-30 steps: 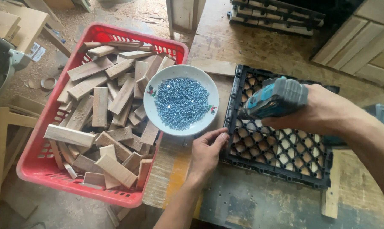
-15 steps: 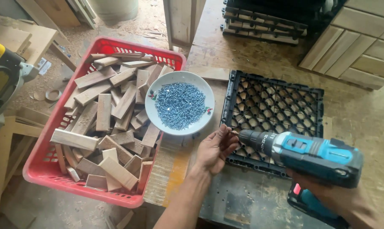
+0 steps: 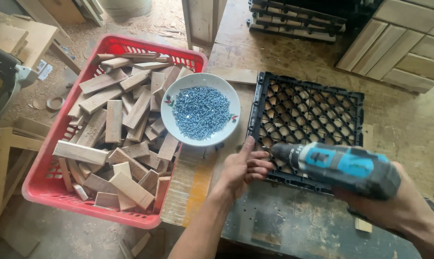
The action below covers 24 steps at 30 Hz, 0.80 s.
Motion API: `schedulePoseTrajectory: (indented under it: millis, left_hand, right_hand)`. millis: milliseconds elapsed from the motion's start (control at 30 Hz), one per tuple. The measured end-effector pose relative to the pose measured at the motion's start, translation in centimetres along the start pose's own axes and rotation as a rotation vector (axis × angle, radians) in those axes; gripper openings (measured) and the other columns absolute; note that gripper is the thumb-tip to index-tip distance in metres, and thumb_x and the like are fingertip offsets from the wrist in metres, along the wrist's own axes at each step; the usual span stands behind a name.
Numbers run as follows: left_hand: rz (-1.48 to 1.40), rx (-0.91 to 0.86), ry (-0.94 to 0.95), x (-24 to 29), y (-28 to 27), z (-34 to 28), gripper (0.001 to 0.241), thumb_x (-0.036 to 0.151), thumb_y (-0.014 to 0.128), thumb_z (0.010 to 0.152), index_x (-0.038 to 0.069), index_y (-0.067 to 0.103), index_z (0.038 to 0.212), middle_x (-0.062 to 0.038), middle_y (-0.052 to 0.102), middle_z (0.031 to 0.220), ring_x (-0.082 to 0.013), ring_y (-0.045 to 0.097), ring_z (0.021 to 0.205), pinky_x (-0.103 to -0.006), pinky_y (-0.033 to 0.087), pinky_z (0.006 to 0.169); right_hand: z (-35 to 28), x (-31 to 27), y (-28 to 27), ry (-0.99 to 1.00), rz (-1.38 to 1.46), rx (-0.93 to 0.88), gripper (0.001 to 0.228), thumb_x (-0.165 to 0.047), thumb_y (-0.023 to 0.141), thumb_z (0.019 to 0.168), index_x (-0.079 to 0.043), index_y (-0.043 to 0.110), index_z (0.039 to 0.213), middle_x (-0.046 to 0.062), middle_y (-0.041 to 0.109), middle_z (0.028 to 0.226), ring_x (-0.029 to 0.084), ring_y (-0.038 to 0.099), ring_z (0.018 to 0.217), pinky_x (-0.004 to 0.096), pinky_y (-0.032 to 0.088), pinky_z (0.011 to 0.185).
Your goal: Assembling wooden floor tiles by screwing wooden slats onto a plastic grid base using a power drill.
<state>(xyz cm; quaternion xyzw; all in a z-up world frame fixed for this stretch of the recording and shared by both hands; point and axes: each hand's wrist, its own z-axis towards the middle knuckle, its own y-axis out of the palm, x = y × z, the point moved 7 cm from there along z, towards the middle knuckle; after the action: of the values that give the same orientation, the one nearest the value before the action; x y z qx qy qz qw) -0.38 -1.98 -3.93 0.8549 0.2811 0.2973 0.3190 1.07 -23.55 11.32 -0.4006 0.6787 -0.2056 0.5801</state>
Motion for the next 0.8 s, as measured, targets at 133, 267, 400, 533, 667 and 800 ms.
schedulePoseTrajectory:
  millis: [133, 267, 400, 533, 667, 800]
  left_hand:
    - [0.632, 0.357, 0.582, 5.2, -3.8, -0.8, 0.038, 0.041, 0.054, 0.101, 0.009, 0.069, 0.116, -0.001, 0.068, 0.068, -0.0099, 0.059, 0.052, -0.0241, 0.052, 0.054]
    - [1.238, 0.712, 1.119, 10.1, -6.5, -0.5, 0.026, 0.037, 0.061, 0.098, 0.016, 0.071, 0.109, -0.003, 0.071, 0.093, -0.0199, 0.06, 0.091, -0.0348, 0.05, 0.079]
    - [1.437, 0.823, 1.139, 12.7, -7.7, 0.4, 0.026, 0.034, 0.069, 0.095, 0.015, 0.072, 0.111, -0.005, 0.07, 0.102, -0.0241, 0.06, 0.096, -0.0445, 0.048, 0.091]
    - [1.584, 0.845, 1.035, 12.9, -8.8, 2.0, 0.046, 0.05, 0.076, 0.087, 0.017, 0.071, 0.118, -0.009, 0.063, 0.108, -0.0256, 0.056, 0.1, -0.0413, 0.046, 0.085]
    - [1.612, 0.881, 1.051, 12.8, -9.2, 2.5, 0.047, 0.053, 0.076, 0.087, 0.018, 0.072, 0.119, -0.008, 0.062, 0.109, -0.0241, 0.056, 0.098, -0.0384, 0.044, 0.081]
    - [1.614, 0.893, 1.054, 12.8, -9.3, 2.8, 0.042, 0.051, 0.077, 0.087, 0.022, 0.073, 0.116, -0.005, 0.061, 0.106, -0.022, 0.055, 0.093, -0.0359, 0.043, 0.077]
  right_hand:
    - [1.8, -1.9, -0.4, 0.484, -0.04, 0.029, 0.071, -0.011, 0.091, 0.068, -0.018, 0.07, 0.135, 0.009, 0.08, 0.122, 0.026, 0.074, 0.113, 0.042, 0.057, 0.103]
    - [3.8, -3.4, 0.1, 0.455, -0.021, -0.025, 0.065, -0.01, 0.088, 0.072, -0.019, 0.073, 0.135, 0.013, 0.084, 0.109, 0.028, 0.076, 0.095, 0.039, 0.058, 0.094]
    - [5.4, -3.5, 0.6, 0.395, -0.09, -0.042, 0.069, -0.014, 0.088, 0.07, -0.021, 0.071, 0.136, 0.007, 0.08, 0.123, 0.024, 0.074, 0.112, 0.037, 0.054, 0.107]
    - [5.9, -4.0, 0.4, 0.379, -0.121, -0.057, 0.067, -0.014, 0.088, 0.068, -0.019, 0.072, 0.133, 0.007, 0.079, 0.125, 0.025, 0.075, 0.111, 0.038, 0.056, 0.105]
    - [6.2, -4.3, -0.1, 0.415, -0.109, -0.041, 0.08, -0.005, 0.089, 0.068, -0.019, 0.065, 0.142, 0.009, 0.078, 0.124, 0.026, 0.073, 0.112, 0.042, 0.055, 0.104]
    - [6.3, -4.7, -0.1, 0.455, -0.094, -0.033, 0.076, -0.001, 0.089, 0.067, -0.017, 0.067, 0.139, 0.01, 0.077, 0.127, 0.027, 0.072, 0.116, 0.041, 0.052, 0.111]
